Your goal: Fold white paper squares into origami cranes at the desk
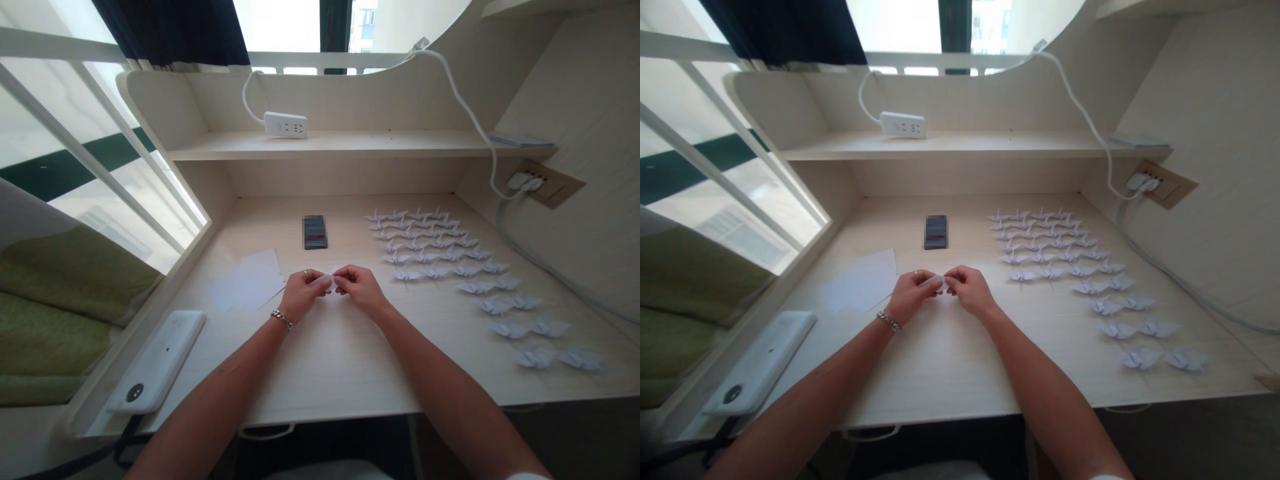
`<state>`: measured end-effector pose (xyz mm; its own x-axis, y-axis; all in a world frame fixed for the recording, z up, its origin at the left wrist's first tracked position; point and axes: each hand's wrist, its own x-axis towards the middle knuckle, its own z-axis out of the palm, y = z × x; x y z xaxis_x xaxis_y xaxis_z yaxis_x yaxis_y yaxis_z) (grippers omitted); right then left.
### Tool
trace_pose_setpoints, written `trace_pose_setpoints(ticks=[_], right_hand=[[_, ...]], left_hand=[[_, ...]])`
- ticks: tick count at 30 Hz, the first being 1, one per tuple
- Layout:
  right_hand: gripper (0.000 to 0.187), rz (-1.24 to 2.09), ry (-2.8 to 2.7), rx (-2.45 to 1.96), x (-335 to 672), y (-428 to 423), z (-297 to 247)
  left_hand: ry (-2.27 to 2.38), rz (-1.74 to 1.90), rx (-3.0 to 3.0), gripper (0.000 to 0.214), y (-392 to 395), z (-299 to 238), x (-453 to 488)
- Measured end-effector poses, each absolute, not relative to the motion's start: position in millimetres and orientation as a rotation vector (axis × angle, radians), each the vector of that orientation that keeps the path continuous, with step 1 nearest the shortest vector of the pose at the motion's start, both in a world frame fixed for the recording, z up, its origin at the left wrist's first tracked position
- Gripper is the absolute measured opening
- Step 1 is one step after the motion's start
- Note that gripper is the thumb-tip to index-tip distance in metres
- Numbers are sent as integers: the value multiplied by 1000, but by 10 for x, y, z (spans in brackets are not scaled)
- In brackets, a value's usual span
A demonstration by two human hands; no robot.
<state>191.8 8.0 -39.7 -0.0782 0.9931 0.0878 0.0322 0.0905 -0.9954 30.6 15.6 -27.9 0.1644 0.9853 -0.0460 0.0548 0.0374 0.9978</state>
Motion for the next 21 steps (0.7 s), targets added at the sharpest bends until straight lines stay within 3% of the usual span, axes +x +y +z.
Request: trace_pose_setpoints(ticks=[7, 15, 21], right_hand=[[21, 1138, -1412, -1187, 1929, 82, -420], [15, 1194, -1421, -1238, 1871, 113, -372], [19, 1031, -1507, -1250, 1761, 122, -419]], left_hand=[[1181, 952, 1529, 24, 186, -274, 302], [1130, 965, 1352, 27, 232, -305, 279], [1133, 1091, 1271, 29, 182, -339, 163]])
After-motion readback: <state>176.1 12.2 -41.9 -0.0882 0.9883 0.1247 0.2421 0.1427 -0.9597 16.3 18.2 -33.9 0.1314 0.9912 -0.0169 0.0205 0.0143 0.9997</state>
